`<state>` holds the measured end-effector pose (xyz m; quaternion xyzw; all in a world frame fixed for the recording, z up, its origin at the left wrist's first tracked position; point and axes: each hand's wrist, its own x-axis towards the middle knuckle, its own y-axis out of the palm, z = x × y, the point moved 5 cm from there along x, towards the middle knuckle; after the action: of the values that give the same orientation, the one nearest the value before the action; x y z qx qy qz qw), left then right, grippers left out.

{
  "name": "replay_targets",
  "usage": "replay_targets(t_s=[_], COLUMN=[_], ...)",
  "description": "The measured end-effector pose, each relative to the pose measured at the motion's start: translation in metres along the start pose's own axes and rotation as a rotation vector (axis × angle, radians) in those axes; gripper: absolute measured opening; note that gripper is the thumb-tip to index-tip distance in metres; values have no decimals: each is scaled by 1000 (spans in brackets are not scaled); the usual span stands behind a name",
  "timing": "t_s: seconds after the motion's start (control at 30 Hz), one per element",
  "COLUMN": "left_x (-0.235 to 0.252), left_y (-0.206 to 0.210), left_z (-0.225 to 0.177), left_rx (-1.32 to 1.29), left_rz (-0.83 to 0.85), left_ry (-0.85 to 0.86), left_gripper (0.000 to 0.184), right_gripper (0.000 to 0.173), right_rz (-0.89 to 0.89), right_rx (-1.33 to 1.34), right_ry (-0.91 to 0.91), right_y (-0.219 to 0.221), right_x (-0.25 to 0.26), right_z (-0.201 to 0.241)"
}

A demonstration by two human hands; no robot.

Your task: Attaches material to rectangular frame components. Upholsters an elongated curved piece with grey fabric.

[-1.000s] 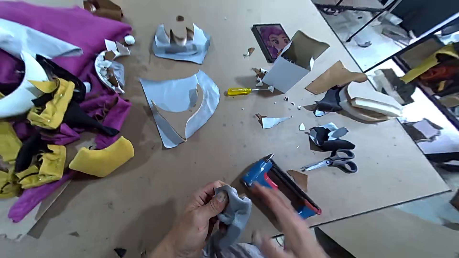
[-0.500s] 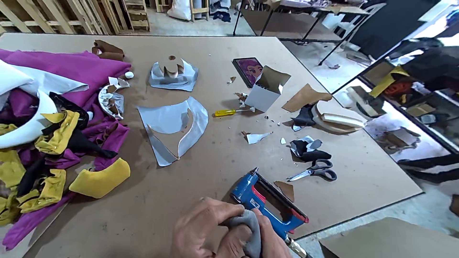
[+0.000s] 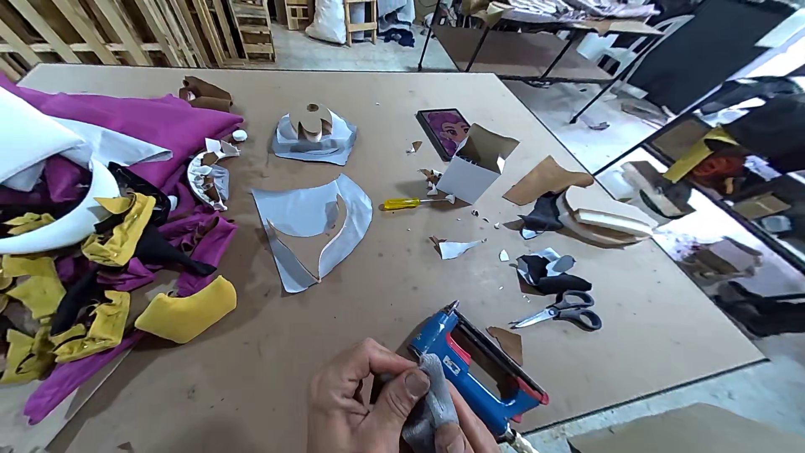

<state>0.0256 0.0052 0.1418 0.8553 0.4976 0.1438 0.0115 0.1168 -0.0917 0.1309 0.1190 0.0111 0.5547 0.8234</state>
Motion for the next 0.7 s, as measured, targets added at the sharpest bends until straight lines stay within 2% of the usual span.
replay_targets(t_s=[0.1,0.17,0.23,0.27,0.37,0.4,0.43,0.47,0.5,0.57,0.63,0.7], left_x=[3,4,5,4,-5,-12,-21,-33,-43,-50,-50,-47], left_y=[-1,-6,-11,-13,-21,-24,-27,-29,-30,-32,-32,-33], left_z=[19,29,40,47,87,106,125,141,153,161,160,159], left_rx=[32,112,253,334,570,651,731,809,880,961,970,959], left_rz=[-33,-88,-112,-106,-99,-90,-69,-28,19,73,95,107], left_ry=[-25,-14,38,60,114,134,150,159,168,179,135,104], left_gripper=[13,12,13,15,19,18,17,17,18,20,21,21], right_gripper=[46,57,59,55,36,33,32,31,32,34,57,81], right_rz=[-45,-9,16,17,-51,-63,-53,-7,16,-69,-150,-185], right_rx=[-32,-267,-407,-384,-23,23,-85,-339,-639,-1139,-1399,-1496], right_ry=[-3,-27,18,75,345,437,506,529,483,293,236,292], right_y=[-2,-5,-6,-5,-11,-15,-24,-36,-50,-79,-111,-134], right_x=[6,12,17,17,14,12,7,2,-4,-18,-29,-31], right_z=[-17,-30,-47,-58,-104,-119,-130,-131,-123,-101,-94,-99])
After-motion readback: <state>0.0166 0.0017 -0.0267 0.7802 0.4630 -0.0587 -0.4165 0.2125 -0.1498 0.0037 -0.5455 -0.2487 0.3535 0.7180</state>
